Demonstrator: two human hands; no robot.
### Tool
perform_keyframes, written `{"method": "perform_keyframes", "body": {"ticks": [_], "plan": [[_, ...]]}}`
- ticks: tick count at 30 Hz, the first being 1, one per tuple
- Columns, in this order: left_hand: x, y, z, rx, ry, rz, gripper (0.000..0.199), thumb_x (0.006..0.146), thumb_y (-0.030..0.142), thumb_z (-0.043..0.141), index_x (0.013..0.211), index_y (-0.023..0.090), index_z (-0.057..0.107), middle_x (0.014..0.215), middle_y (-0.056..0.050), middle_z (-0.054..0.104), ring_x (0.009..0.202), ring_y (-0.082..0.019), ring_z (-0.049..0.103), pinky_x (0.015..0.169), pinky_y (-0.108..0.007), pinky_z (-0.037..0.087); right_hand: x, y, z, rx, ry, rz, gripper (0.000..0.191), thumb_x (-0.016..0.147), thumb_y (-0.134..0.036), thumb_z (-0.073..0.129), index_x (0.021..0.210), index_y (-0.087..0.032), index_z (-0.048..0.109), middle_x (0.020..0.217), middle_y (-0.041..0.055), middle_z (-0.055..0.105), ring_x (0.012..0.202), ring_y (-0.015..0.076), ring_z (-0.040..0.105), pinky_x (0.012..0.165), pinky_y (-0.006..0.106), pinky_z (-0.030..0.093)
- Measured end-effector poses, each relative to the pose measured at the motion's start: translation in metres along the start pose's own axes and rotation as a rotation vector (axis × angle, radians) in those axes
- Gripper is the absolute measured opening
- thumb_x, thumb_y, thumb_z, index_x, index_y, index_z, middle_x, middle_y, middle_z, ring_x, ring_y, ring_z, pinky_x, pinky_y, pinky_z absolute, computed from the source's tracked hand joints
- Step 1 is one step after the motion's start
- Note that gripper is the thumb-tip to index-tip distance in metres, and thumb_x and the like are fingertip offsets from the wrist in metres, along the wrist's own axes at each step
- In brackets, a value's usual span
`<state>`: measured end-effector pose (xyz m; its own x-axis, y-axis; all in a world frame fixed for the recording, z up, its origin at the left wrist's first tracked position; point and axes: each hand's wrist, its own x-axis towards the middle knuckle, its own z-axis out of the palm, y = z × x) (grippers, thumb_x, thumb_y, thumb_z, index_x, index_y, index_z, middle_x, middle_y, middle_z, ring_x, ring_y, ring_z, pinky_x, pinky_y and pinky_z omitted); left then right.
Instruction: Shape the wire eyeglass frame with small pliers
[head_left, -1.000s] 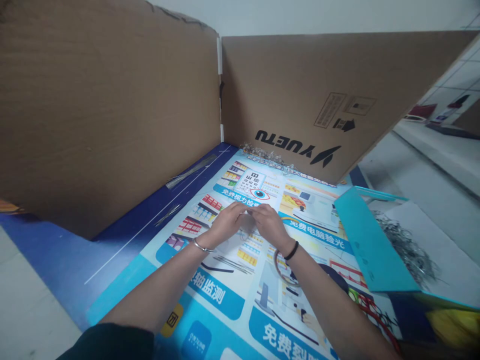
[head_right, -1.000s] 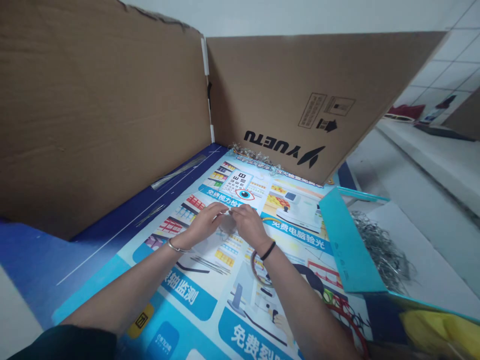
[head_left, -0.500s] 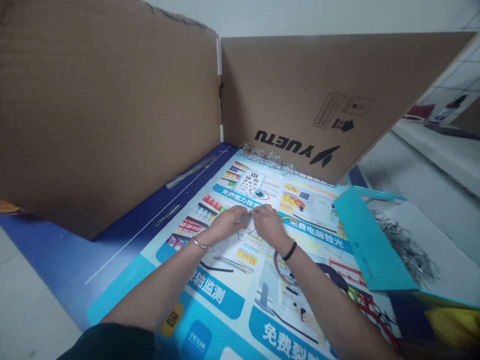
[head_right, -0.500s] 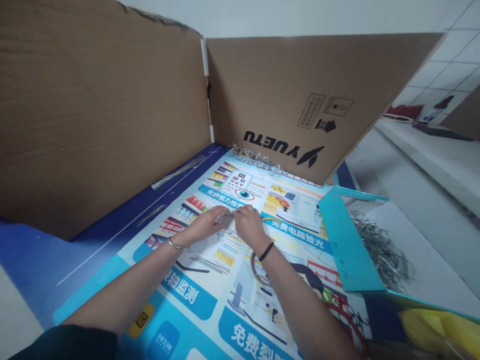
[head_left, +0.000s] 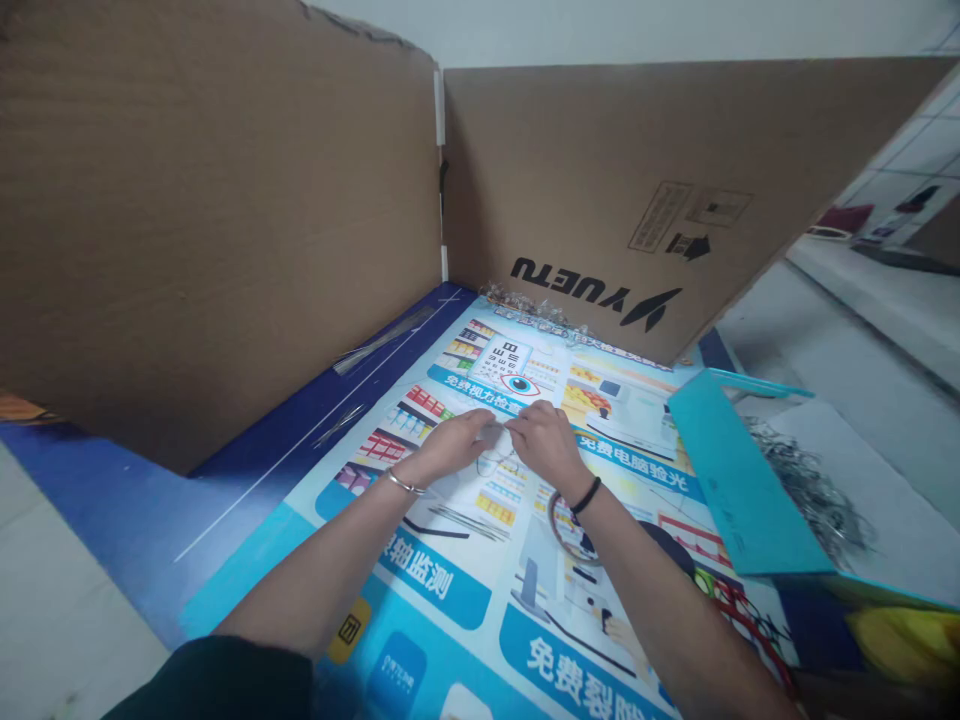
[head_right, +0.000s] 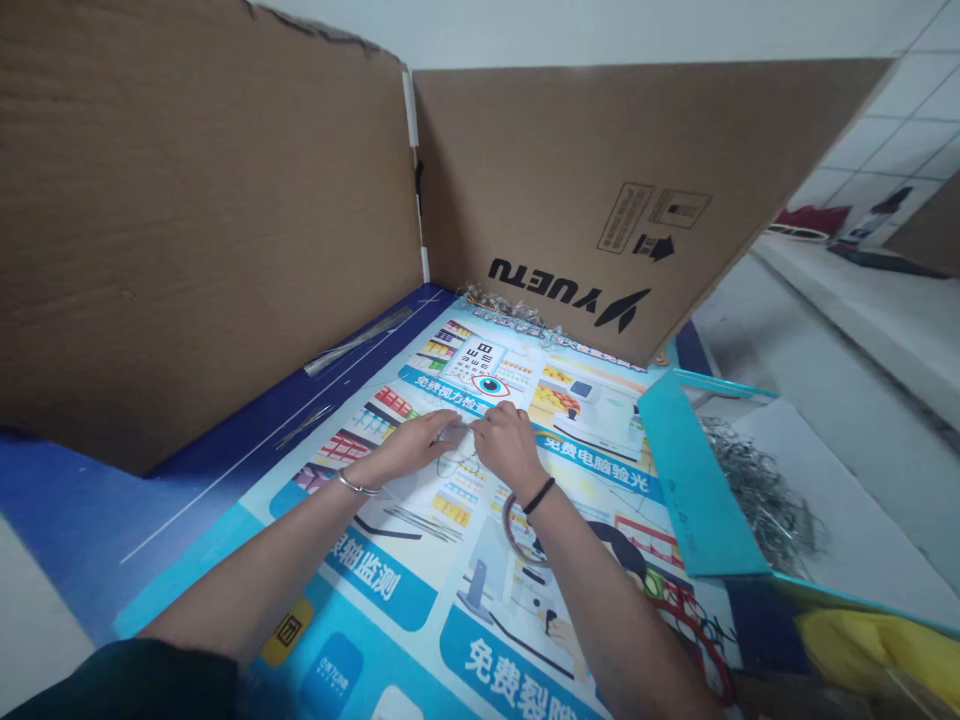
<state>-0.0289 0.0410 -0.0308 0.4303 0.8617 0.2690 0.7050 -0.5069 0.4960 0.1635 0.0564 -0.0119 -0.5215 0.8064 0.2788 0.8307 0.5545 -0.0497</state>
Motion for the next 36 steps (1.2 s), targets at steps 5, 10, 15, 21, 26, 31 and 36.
{"method": "perform_keyframes", "body": {"ticks": [5,10,15,21,26,31,36], "plan": [[0.001,-0.002,0.000,-0.019,0.003,0.055,0.039,0.080,0.019,0.054,0.118,0.022,0.047,0.120,-0.006,0.057,0.110,-0.020,0.054,0.093,-0.035,0.044,-0.001,0.008,0.005,0.059,0.027,-0.087,0.023,0.088,-0.025,0.046,0.096,-0.025,0.067,0.098,0.0056,0.063,0.101,0.0214,0.043,0.082,0.034,0.033],[0.001,-0.001,0.003,-0.024,0.013,0.108,0.047,0.080,0.026,0.057,0.124,0.021,0.043,0.126,-0.008,0.053,0.118,-0.021,0.049,0.098,-0.036,0.041,-0.001,0.011,0.013,0.089,0.053,-0.119,0.026,0.087,-0.020,0.045,0.106,-0.020,0.062,0.106,0.0067,0.062,0.105,0.0215,0.043,0.083,0.034,0.037],[0.001,0.002,0.005,0.044,-0.026,0.177,0.053,0.082,0.032,0.056,0.130,0.019,0.039,0.131,-0.010,0.049,0.124,-0.021,0.042,0.103,-0.036,0.036,0.000,0.012,0.018,0.090,0.048,-0.101,0.028,0.088,-0.020,0.044,0.110,-0.018,0.060,0.107,0.0069,0.062,0.104,0.0222,0.044,0.084,0.034,0.038],[0.001,0.005,0.007,0.186,-0.075,0.135,0.056,0.083,0.037,0.053,0.131,0.012,0.039,0.136,-0.015,0.043,0.127,-0.024,0.038,0.104,-0.037,0.034,-0.001,0.009,0.016,0.023,0.011,-0.113,0.028,0.089,-0.019,0.040,0.105,-0.020,0.063,0.110,0.0070,0.062,0.105,0.0228,0.045,0.080,0.035,0.039],[0.002,0.004,0.008,0.249,-0.116,0.120,0.056,0.083,0.038,0.051,0.131,0.012,0.039,0.138,-0.014,0.040,0.127,-0.025,0.037,0.103,-0.038,0.033,-0.001,0.009,0.018,0.029,-0.004,-0.116,0.030,0.087,-0.016,0.041,0.109,-0.019,0.062,0.118,0.0074,0.059,0.110,0.0231,0.042,0.084,0.037,0.038],[0.002,0.004,0.006,0.269,-0.123,0.122,0.056,0.083,0.040,0.050,0.131,0.013,0.040,0.138,-0.012,0.041,0.126,-0.025,0.038,0.103,-0.038,0.032,0.001,0.008,0.016,0.093,-0.005,-0.105,0.032,0.088,-0.018,0.041,0.114,-0.020,0.059,0.118,0.0065,0.059,0.110,0.0213,0.043,0.088,0.035,0.038],[0.002,0.006,0.004,0.273,-0.129,0.113,0.056,0.084,0.041,0.048,0.133,0.014,0.037,0.139,-0.013,0.039,0.127,-0.024,0.035,0.105,-0.038,0.029,0.002,0.005,0.009,0.122,-0.088,-0.067,0.039,0.086,-0.024,0.046,0.125,-0.022,0.050,0.114,0.0069,0.061,0.111,0.0219,0.042,0.088,0.037,0.035]]}}
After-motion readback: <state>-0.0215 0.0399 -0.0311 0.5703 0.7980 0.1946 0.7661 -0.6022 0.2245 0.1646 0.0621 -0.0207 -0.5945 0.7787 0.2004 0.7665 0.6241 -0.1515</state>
